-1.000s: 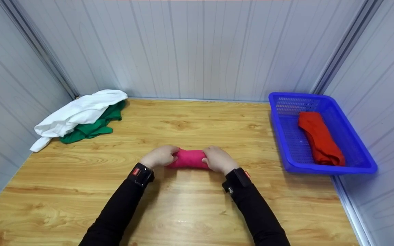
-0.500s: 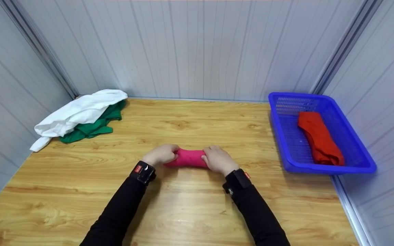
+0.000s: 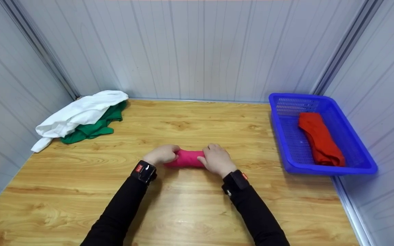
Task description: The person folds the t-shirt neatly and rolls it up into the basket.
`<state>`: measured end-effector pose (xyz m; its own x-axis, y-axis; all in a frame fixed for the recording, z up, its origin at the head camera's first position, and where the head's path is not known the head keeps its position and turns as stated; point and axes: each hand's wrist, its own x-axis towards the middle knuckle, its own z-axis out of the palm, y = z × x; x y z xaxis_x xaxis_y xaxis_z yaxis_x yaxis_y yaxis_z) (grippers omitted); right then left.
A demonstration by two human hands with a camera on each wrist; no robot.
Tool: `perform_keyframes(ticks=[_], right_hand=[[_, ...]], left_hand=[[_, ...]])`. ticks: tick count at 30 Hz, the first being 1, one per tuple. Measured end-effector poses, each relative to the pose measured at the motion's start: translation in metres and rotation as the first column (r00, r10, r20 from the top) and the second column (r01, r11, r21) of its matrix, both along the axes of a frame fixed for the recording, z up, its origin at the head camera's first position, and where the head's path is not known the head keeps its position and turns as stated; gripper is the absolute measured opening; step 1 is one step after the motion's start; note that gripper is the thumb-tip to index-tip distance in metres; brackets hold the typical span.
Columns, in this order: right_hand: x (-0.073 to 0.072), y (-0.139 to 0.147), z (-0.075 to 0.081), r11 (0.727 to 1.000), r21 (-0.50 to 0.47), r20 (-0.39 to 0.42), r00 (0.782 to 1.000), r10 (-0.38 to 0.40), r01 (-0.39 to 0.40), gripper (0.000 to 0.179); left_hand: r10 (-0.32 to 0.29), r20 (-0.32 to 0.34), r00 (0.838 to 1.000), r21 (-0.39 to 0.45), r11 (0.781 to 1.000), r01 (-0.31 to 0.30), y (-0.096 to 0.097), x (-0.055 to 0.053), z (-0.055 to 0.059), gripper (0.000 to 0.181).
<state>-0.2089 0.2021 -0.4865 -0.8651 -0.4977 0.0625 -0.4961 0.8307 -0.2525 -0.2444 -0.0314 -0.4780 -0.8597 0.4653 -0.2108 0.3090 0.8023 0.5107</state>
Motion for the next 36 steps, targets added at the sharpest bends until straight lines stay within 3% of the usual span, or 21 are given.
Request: perform_keyframes(ticks=[8,14,21,26,31,36], right_hand=[[0.005,-0.016,-0.004,0.998,0.054,-0.115,0.993,0.04,-0.034,0.063],[0.003,-0.02,-0.008,0.995,0.099,-0.104,0.994,0.034,-0.024,0.072],[-0.002,-0.019,-0.008,0.991,0.131,-0.076,0.996,0.049,-0.038,0.074],[-0.005,-0.019,-0.007,0.989,0.139,-0.039,0.998,0.051,-0.045,0.073],[-0.006,-0.02,-0.007,0.989,0.14,-0.02,0.999,0.049,-0.046,0.069],[-0.007,-0.019,-0.006,0.989,0.139,-0.015,0.999,0.043,-0.041,0.068]], left_hand=[[0.001,0.013,1.0,-0.002,1.0,-0.001,0.0,-0.002,-0.001,0.03],[0.002,0.024,1.0,-0.011,1.0,-0.002,0.001,-0.001,-0.002,0.031],[-0.031,-0.004,1.0,-0.06,0.998,0.031,0.001,-0.002,0.0,0.03],[-0.022,-0.021,1.0,-0.042,0.999,0.021,0.0,-0.001,-0.002,0.028],[-0.007,-0.07,0.997,-0.022,1.0,0.006,-0.001,0.004,-0.004,0.017],[-0.023,-0.208,0.978,-0.085,0.996,0.005,0.002,0.011,-0.006,0.02]])
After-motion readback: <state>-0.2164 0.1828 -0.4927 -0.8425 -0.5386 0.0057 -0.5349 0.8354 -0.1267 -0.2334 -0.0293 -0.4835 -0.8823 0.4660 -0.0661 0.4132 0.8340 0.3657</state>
